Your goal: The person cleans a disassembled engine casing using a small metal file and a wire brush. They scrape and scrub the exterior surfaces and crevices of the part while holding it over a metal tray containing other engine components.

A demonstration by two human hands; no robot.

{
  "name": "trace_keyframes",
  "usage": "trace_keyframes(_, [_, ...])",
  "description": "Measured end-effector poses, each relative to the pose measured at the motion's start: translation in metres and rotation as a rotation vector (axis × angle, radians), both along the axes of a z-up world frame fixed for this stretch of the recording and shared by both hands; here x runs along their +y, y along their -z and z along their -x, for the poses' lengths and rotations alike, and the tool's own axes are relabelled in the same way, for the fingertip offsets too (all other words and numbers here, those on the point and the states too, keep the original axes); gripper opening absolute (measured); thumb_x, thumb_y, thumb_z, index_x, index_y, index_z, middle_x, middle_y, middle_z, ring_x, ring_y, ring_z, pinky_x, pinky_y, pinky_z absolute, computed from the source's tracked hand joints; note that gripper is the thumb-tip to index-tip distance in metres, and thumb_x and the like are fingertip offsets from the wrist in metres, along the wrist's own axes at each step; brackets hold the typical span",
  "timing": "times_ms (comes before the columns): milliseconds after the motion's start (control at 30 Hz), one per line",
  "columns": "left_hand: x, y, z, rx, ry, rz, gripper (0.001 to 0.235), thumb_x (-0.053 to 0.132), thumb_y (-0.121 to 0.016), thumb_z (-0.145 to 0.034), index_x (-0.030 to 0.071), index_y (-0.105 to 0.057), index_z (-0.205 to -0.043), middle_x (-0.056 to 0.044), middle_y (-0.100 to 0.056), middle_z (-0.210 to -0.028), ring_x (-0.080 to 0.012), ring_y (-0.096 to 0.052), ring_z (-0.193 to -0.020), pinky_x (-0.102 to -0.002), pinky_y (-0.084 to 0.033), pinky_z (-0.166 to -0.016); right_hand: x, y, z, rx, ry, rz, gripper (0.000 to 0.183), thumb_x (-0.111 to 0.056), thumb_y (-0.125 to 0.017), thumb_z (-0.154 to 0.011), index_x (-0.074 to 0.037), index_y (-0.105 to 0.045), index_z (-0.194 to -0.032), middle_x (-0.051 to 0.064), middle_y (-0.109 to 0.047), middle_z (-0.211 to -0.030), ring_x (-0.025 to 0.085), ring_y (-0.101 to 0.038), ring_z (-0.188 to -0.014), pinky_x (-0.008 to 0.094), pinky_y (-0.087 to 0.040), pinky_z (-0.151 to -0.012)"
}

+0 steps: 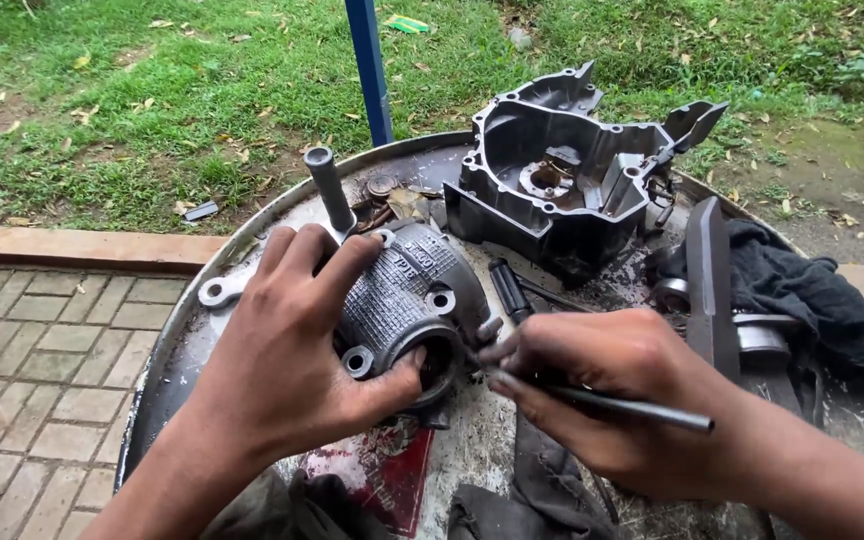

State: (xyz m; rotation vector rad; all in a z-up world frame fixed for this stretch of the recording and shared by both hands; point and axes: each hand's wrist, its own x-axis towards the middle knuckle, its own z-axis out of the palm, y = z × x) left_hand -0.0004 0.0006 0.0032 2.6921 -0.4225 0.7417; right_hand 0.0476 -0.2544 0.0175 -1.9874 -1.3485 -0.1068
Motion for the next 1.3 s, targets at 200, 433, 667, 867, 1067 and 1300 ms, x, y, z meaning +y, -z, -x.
trace_keyframes(200, [-0.002,0.001,0.001,0.020,-0.005,0.004,0.077,0.050,-0.078,-0.066,0.005,-0.057,-0.125,-0.013,-0.053,-0.096,-0.0314,-0.049,-0.097,-0.048,-0.049,-0.082,0.005,0.016,0.004,-0.162,0.082,-0.235,0.006,-0.012,-0.070,-0.091,-0.007,-0.069,-0.093,0.007,-0.081,-0.106,0.009,-0.079,-0.070,0.021,-0.061,-0.063])
trace_keyframes(433, [-0.001,0.000,0.001,0.012,-0.005,-0.003,0.079,0.051,-0.078,-0.065,0.005,-0.057,-0.125,-0.014,-0.053,-0.097,-0.0322,-0.049,-0.097,-0.049,-0.048,-0.083,-0.001,0.006,-0.001,-0.081,-0.065,-0.051,0.019,-0.010,-0.062,-0.098,-0.008,-0.053,-0.082,0.003,-0.052,-0.063,0.020,-0.044,-0.048,0.033,-0.036,-0.047])
trace_keyframes(667, [-0.002,0.001,0.003,0.026,-0.006,0.001,0.080,0.051,-0.079,-0.066,0.005,-0.057,-0.127,-0.015,-0.054,-0.098,-0.0330,-0.049,-0.098,-0.049,-0.047,-0.084,-0.003,-0.003,0.003,-0.150,-0.131,-0.084,0.009,-0.008,-0.058,-0.100,0.000,-0.060,-0.101,0.007,-0.059,-0.073,0.020,-0.052,-0.052,0.032,-0.044,-0.050])
trace_keyframes(867, [-0.005,-0.001,0.003,0.049,-0.022,0.005,0.080,0.050,-0.078,-0.066,0.005,-0.057,-0.127,-0.015,-0.054,-0.100,-0.0324,-0.050,-0.100,-0.049,-0.048,-0.086,-0.001,0.009,0.004,-0.184,-0.045,-0.159,0.013,-0.009,-0.066,-0.096,-0.003,-0.057,-0.087,0.010,-0.066,-0.083,0.020,-0.063,-0.064,0.031,-0.050,-0.057])
trace_keyframes(1067, [-0.005,-0.002,0.004,0.057,-0.032,-0.001,0.080,0.051,-0.078,-0.066,0.006,-0.056,-0.128,-0.014,-0.054,-0.099,-0.0306,-0.048,-0.098,-0.048,-0.049,-0.083,0.000,0.012,0.001,-0.118,0.026,-0.197,0.012,-0.013,-0.068,-0.094,-0.004,-0.066,-0.100,0.005,-0.075,-0.088,0.009,-0.069,-0.064,0.024,-0.055,-0.058])
trace_keyframes(1300, [-0.006,-0.001,0.003,0.069,-0.040,-0.023,0.079,0.052,-0.077,-0.067,0.005,-0.055,-0.127,-0.013,-0.053,-0.099,-0.0290,-0.048,-0.098,-0.047,-0.050,-0.083,-0.002,0.009,0.001,-0.167,0.034,-0.224,0.013,-0.009,-0.069,-0.092,-0.001,-0.066,-0.102,0.013,-0.078,-0.114,0.014,-0.082,-0.081,0.025,-0.066,-0.072])
